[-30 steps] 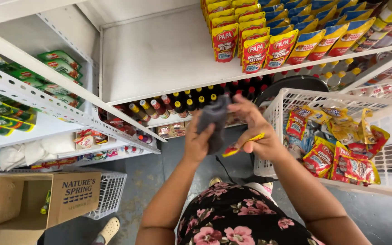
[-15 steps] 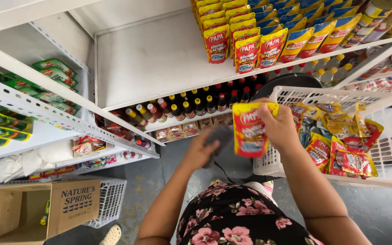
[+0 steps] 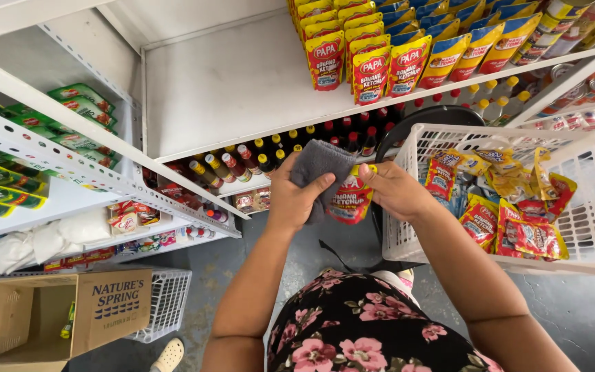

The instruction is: Organizing and stocking condiment pouches on grocery store shelves while occasionally wiping the surfaces down.

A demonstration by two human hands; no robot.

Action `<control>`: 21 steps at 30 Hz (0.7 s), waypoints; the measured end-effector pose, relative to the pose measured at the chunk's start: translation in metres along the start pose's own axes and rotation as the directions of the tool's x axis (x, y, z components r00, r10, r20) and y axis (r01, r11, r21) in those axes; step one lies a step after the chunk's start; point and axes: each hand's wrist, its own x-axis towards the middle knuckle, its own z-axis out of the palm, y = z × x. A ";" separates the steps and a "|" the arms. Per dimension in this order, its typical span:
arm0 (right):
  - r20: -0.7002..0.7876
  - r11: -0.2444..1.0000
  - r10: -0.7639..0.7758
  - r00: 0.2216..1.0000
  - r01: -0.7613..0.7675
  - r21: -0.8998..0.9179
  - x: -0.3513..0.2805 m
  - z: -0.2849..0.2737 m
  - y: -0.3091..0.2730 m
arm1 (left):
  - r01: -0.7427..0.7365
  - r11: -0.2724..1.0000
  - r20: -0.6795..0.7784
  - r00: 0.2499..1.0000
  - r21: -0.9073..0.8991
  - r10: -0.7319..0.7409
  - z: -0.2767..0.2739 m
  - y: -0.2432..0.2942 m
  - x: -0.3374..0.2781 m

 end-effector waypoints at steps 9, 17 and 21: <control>0.103 0.936 -0.121 0.987 0.148 -0.318 0.006 -0.021 0.022 | -0.052 0.842 -0.075 0.991 0.537 0.109 0.022 0.045 -0.004; -0.049 0.967 -0.179 0.983 0.167 -0.192 0.020 -0.017 0.046 | -0.038 0.941 -0.040 0.998 0.335 0.054 0.001 0.035 -0.002; -0.126 0.989 -0.103 0.987 0.088 -0.120 0.021 -0.009 0.024 | 0.052 0.998 0.023 0.998 0.040 -0.053 -0.013 0.042 0.003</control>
